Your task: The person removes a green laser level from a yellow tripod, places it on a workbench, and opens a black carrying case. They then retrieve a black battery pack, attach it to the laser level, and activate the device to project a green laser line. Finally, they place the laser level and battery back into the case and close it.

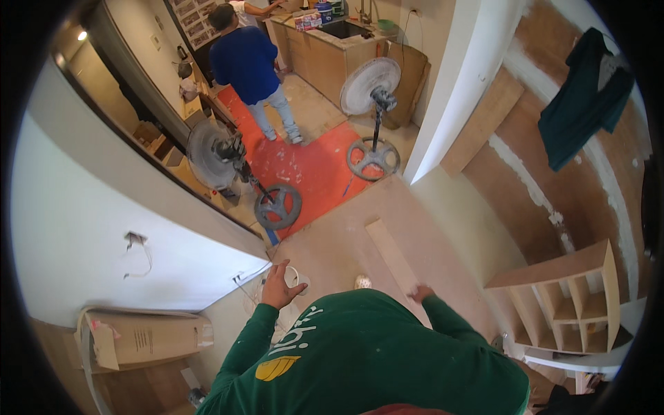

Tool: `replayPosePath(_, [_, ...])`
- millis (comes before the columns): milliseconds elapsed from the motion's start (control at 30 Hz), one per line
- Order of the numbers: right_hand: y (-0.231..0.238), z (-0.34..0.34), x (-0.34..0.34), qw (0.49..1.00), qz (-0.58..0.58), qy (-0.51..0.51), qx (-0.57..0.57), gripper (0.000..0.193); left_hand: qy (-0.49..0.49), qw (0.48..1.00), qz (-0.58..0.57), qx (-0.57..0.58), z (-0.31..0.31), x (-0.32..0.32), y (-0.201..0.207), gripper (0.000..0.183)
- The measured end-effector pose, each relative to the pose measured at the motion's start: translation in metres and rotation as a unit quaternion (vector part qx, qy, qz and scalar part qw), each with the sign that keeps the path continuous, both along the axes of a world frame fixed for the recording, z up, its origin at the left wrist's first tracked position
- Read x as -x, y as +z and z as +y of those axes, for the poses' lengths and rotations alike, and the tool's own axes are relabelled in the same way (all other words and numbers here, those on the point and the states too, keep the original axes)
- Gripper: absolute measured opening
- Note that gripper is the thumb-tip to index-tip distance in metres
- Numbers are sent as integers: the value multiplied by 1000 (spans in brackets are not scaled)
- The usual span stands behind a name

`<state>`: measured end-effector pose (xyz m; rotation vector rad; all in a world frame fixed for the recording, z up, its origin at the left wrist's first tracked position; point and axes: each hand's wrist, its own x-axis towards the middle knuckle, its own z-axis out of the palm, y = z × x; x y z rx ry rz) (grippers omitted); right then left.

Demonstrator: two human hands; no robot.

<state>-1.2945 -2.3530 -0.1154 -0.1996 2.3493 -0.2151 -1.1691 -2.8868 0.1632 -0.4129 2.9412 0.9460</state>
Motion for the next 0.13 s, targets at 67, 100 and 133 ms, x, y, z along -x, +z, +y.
replayPosePath(67, [63,-85,133,991,71,41,106,79,23,1000,20,1,-9,52,18,96])
replayPosePath(100, [120,-136,191,986,73,86,124,74,40,999,28,-1,-15,71,25,96])
replayPosePath(133, [158,-173,237,977,79,70,186,76,41,997,61,-8,-21,94,33,93])
